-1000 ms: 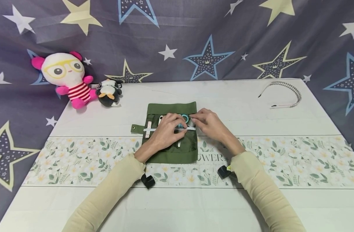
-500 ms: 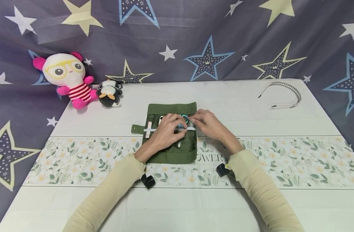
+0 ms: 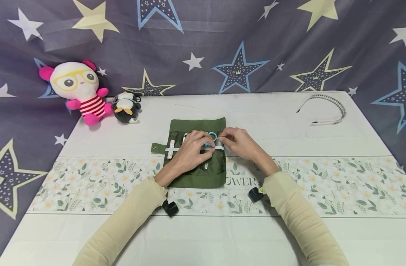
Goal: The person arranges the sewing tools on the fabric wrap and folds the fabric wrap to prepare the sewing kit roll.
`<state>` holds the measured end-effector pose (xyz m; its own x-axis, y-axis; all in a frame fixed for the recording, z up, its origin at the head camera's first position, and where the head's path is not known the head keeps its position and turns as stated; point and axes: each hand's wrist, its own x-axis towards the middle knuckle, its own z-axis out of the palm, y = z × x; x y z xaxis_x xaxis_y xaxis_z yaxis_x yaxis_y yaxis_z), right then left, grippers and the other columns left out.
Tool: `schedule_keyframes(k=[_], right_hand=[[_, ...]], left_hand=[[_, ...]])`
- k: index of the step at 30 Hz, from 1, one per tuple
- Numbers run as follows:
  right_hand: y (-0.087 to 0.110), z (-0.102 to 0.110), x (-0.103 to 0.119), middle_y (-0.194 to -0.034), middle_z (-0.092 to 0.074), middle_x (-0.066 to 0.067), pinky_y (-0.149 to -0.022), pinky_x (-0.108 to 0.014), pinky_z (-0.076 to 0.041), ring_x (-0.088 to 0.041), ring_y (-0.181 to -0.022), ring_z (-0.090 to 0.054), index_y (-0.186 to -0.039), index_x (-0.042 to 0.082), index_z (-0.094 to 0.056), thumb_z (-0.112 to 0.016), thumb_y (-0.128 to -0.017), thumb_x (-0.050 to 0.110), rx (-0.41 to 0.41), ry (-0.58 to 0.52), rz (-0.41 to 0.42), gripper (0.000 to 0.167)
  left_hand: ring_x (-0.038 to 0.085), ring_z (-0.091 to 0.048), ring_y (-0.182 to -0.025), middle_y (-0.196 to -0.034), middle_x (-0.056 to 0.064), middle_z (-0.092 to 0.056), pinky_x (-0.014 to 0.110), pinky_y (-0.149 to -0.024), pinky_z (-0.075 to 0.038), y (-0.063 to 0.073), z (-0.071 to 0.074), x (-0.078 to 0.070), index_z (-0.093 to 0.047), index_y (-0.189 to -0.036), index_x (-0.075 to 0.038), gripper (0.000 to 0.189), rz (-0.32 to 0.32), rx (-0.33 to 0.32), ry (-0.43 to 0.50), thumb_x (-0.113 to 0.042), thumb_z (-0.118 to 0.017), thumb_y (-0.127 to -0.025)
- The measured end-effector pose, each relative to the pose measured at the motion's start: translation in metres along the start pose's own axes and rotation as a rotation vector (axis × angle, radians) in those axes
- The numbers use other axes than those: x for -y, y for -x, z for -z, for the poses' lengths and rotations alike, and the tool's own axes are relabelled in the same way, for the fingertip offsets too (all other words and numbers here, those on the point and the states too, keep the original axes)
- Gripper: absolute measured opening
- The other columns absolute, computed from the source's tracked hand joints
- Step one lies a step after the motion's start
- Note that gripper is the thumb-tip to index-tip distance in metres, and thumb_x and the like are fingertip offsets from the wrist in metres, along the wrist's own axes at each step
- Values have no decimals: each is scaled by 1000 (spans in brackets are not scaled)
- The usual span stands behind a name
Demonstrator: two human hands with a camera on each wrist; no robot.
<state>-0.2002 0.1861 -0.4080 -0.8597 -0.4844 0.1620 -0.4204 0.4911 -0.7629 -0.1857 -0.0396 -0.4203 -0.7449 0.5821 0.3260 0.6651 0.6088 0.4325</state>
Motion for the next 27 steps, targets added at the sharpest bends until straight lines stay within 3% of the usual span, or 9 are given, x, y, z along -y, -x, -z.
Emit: schedule_keyframes(k=[9, 27], right_hand=[[-1, -1, -4, -94, -65, -11, -68, -30, -46, -25, -76, -57, -102, 2, -69, -59, -107, 10, 15, -118, -40, 14], [-5, 5, -10, -101, -65, -12, -75, -32, -48, -27, -85, -58, -107, 2, -69, -57, -108, 11, 104, -166, -84, 15]], left_hand=[[30, -53, -117, -124, 10, -63, 48, -110, -36, 0, 1, -1, -74, -104, -11, 9, 7, 3, 5, -17, -69, -101], [31, -52, -118, -127, 12, -63, 48, -110, -35, 0, 1, -1, -73, -106, -10, 10, 29, 31, 18, -18, -68, -101]])
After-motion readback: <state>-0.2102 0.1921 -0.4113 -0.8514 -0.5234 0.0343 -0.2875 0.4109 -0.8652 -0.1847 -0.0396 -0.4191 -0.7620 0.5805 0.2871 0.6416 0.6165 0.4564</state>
